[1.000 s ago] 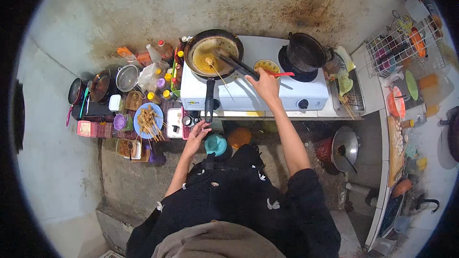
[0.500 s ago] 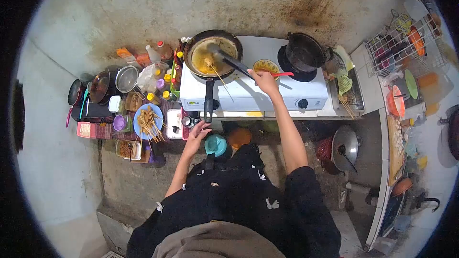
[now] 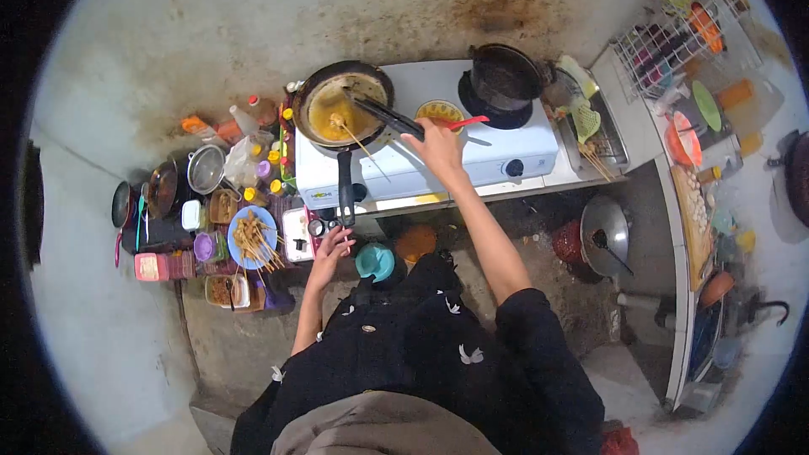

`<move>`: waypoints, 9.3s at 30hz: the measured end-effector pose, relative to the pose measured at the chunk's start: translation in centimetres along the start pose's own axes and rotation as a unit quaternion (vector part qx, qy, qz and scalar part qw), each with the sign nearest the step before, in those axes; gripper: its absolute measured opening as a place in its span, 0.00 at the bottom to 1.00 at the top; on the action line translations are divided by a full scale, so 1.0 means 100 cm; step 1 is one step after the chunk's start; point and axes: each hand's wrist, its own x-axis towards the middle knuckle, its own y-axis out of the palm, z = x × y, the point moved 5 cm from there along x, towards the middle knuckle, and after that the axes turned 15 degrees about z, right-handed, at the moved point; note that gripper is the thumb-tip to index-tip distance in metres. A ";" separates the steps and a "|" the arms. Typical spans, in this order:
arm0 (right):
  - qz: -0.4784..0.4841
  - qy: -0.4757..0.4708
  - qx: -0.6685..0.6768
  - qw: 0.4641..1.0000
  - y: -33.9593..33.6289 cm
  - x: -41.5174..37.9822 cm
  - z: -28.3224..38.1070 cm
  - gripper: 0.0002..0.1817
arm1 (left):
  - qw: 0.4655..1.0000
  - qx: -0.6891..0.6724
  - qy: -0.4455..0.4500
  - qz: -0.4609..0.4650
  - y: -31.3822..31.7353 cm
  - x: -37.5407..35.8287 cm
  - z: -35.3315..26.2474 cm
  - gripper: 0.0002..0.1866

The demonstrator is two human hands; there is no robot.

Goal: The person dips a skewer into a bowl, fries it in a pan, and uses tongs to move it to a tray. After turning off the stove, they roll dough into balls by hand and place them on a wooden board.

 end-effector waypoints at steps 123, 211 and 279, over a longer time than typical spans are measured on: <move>-0.229 0.156 0.248 0.928 -0.205 -0.159 -0.511 0.06 | 0.940 0.103 -0.183 0.270 0.381 0.318 0.115 0.17; 0.019 0.117 0.295 0.948 -0.486 -0.194 -0.705 0.11 | 0.720 0.508 0.206 0.425 0.870 0.566 -0.097 0.18; -0.179 0.104 0.012 0.978 -0.449 -0.277 -0.569 0.48 | 0.857 -0.285 -0.054 0.426 0.903 0.377 -0.081 0.36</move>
